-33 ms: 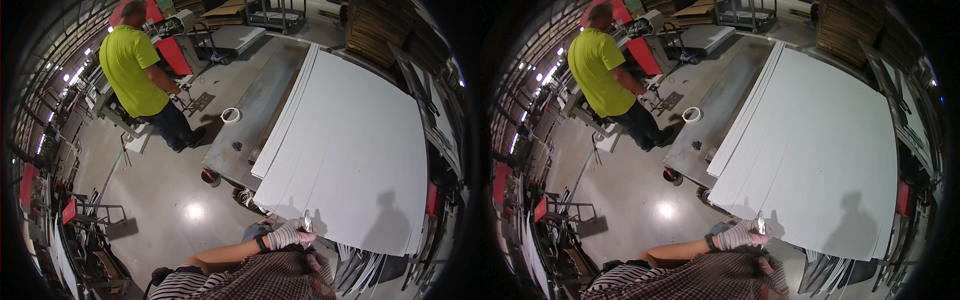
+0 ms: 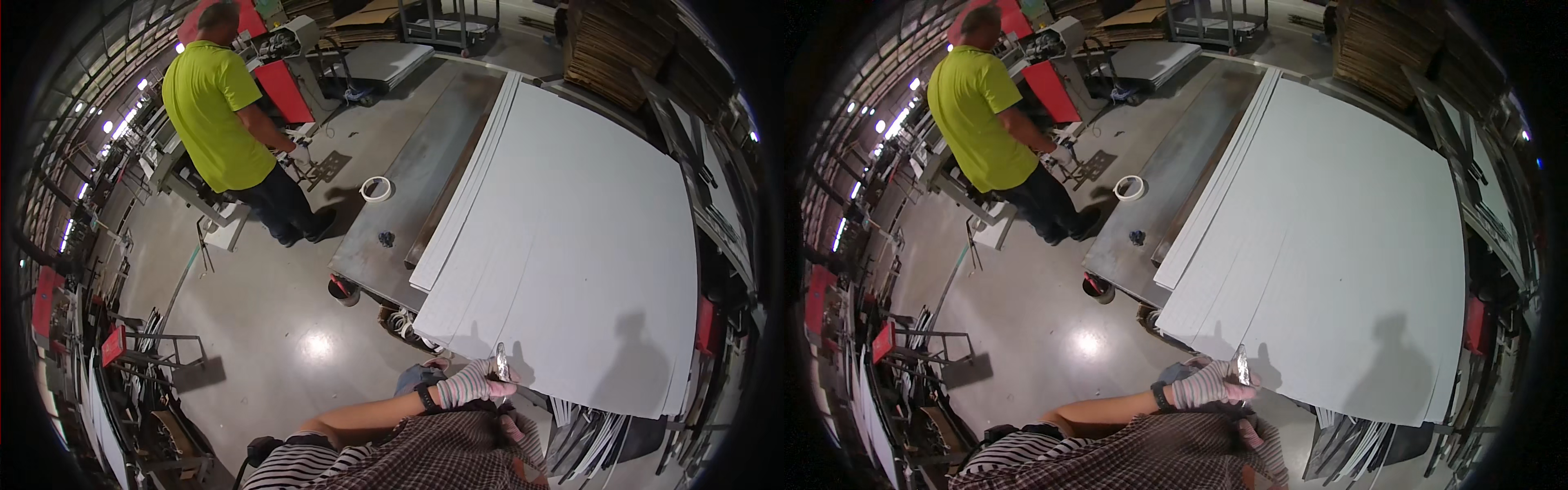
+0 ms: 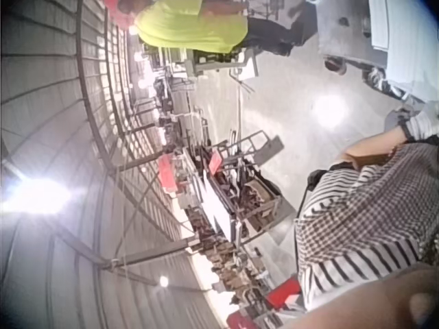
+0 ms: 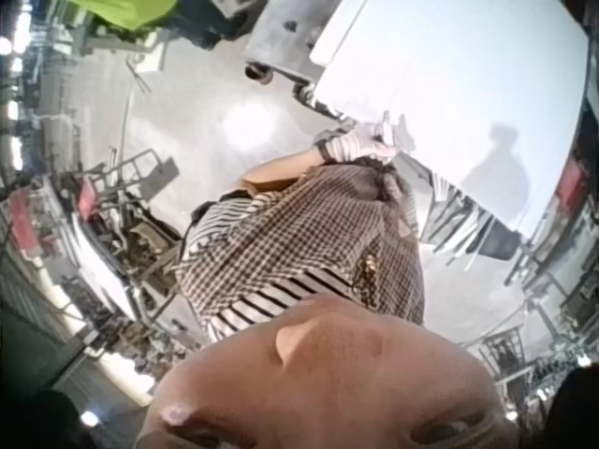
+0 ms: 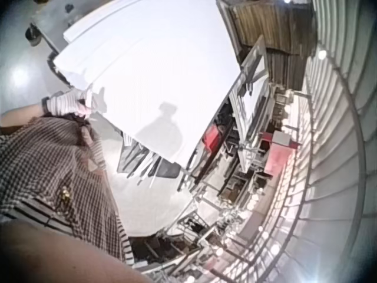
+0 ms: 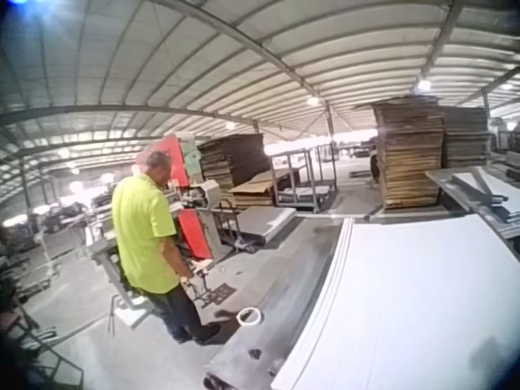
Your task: Handling and cutting long strips and white rectangular panels in a manufacturing facility.
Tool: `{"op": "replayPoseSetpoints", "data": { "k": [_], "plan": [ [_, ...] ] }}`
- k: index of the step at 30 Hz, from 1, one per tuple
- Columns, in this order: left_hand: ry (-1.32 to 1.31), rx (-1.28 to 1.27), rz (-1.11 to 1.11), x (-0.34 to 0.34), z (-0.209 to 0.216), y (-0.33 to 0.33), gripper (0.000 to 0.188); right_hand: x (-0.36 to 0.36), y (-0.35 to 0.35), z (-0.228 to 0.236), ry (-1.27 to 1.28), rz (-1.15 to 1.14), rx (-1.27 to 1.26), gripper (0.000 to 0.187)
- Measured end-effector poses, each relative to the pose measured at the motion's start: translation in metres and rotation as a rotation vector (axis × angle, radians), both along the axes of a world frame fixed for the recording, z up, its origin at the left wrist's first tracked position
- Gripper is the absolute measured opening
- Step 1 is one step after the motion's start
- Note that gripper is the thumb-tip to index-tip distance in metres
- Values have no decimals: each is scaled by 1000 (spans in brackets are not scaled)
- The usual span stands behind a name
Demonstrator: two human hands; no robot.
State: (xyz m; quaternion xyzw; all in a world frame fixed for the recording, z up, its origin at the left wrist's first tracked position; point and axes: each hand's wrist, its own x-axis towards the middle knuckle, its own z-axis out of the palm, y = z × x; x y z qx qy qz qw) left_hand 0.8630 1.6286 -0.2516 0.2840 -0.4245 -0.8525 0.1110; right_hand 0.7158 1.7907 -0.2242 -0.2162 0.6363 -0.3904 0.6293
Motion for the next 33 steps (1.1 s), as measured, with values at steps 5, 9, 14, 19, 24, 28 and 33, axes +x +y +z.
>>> {"op": "replayPoseSetpoints", "data": {
  "k": [5,9,14,19,24,28,33],
  "plan": [
    [-37,23,-46,-4,-2,4,32,-3,5,-14,-21,-30,3,27],
    [-18,51,-42,-6,-2,4,33,-6,7,-20,-3,-20,48,27],
    [-76,-21,-69,-4,5,3,32,2,4,-10,-89,-92,-76,23],
    [-79,-104,71,-3,16,0,29,-1,-2,-2,-198,-137,-110,8],
    [-53,-56,113,-6,26,-8,48,-7,3,-10,-478,-240,-107,11],
    [-104,-115,102,-15,34,-11,61,2,17,-10,56,-154,-152,16],
    [-60,-132,21,-35,38,-5,65,-2,24,-2,112,-209,-111,33]
  ]
}}
